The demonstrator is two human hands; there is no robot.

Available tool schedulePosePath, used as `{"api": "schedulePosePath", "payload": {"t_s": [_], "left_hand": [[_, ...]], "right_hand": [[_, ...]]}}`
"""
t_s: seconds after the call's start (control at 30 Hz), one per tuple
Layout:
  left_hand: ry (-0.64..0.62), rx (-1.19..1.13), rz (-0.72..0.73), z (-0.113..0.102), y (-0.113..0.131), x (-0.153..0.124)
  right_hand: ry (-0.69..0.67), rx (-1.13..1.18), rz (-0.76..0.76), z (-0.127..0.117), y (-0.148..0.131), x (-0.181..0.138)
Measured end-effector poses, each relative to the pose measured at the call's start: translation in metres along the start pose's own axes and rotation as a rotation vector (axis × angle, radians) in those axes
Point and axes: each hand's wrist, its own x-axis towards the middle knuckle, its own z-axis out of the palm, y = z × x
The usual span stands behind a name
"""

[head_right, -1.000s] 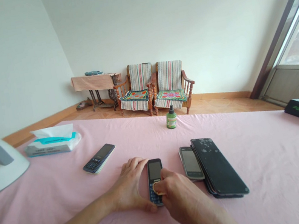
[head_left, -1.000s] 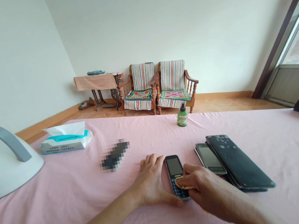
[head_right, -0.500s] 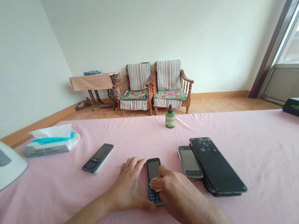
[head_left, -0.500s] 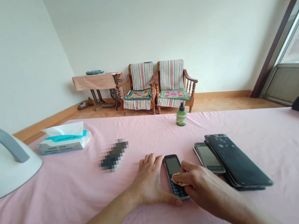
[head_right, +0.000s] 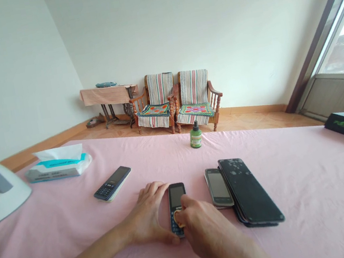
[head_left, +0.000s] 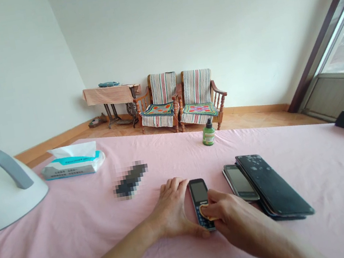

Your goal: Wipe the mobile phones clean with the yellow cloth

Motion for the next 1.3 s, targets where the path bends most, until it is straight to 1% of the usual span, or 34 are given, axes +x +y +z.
{"api": "schedulePosePath", "payload": {"t_s": [0.07,0.2,0.3,0.43,0.57,0.67,0.77,0.9,1.03,1.17,1.3], "left_hand": [[-0.011,-0.001,0.006,0.000,0.000,0.000],[0.009,-0.004,0.005,0.000,0.000,0.000],[0.009,-0.006,-0.005,0.000,0.000,0.000],[-0.013,-0.011,-0.008,0.000,0.000,0.000],[-0.010,-0.015,-0.002,-0.001,0.001,0.000],[-0.012,-0.021,-0.010,-0.002,0.002,0.000],[-0.021,-0.027,-0.015,-0.003,0.002,0.000],[-0.020,-0.033,-0.023,-0.003,0.003,0.000],[-0.017,-0.017,-0.022,-0.002,0.003,0.000],[-0.013,-0.010,-0.016,-0.003,0.003,0.000],[-0.017,-0.008,-0.013,-0.003,0.003,0.000]], "right_hand": [[-0.015,0.004,-0.002,0.000,0.001,-0.001],[0.028,-0.049,0.040,0.001,-0.001,0.001],[0.028,-0.073,0.019,0.000,-0.001,0.001],[0.014,-0.026,0.005,-0.002,0.001,-0.001],[0.039,-0.048,0.076,0.001,0.004,0.002],[0.019,-0.109,0.138,0.004,0.004,0.002],[0.005,-0.149,0.149,0.004,0.001,-0.001],[0.002,-0.087,0.144,0.001,-0.001,-0.003],[0.014,-0.031,0.155,-0.003,0.002,-0.003],[-0.020,0.011,0.137,-0.006,0.004,-0.004],[0.014,0.021,0.125,-0.005,0.000,0.000]]}}
